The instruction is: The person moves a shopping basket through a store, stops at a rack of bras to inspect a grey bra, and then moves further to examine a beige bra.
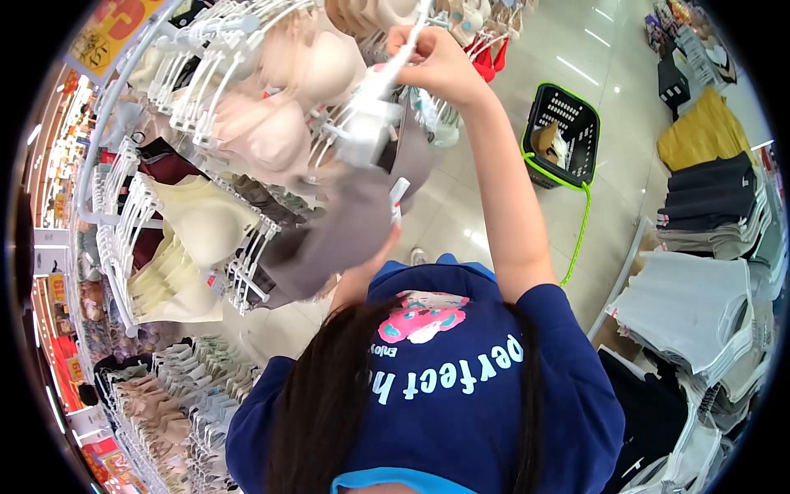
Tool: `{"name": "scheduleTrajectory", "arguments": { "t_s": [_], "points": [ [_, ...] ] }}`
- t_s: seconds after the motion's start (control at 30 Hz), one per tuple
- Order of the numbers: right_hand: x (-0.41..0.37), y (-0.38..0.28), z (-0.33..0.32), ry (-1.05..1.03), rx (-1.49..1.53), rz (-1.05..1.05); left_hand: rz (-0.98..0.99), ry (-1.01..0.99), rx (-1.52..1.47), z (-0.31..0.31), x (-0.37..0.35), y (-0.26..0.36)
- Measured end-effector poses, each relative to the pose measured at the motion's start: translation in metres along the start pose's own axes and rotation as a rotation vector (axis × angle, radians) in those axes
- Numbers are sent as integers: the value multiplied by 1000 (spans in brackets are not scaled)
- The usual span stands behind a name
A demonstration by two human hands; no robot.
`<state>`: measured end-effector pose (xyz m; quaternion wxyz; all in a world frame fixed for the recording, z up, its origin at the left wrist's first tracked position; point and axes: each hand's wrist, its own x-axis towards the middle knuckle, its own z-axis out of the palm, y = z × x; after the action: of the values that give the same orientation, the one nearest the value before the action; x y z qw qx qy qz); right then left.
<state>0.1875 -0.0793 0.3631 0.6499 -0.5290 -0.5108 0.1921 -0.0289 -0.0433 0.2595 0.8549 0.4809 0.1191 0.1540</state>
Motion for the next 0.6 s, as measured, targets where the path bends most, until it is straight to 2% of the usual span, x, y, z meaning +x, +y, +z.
{"name": "scheduleTrajectory", "arguments": {
  "t_s": [0.03, 0.07, 0.1, 0.13, 0.17, 0.23, 0.33, 0.43, 0.47, 0.6],
  "points": [
    [3, 9, 3, 67, 107, 51, -49, 26, -50, -9, 9, 1],
    [10, 18, 11, 189, 159, -64, -102, 51, -101, -17, 16, 2],
    [18, 31, 18, 311, 211, -179, 142, -116, 312, -22, 16, 4],
    [24, 55, 18, 333, 365, -262, 499, -136, 917, -27, 15, 7],
    [31, 56, 22, 290, 439, -395, 847, -33, 1266, -32, 15, 10],
    [34, 57, 32, 324, 701, -259, 767, -78, 1418, -38, 4, 1],
    [34, 67, 38, 234, 1249, -17, 662, -232, 1373, -20, 2, 12],
    [36, 65, 42, 113, 1222, -31, 589, -216, 1183, -26, -3, 9],
    [38, 61, 44, 92, 1214, -46, 626, -165, 1101, -32, -4, 4],
    [42, 30, 60, 131, 1430, 11, 481, 34, 856, -63, -6, -9]
  ]
}}
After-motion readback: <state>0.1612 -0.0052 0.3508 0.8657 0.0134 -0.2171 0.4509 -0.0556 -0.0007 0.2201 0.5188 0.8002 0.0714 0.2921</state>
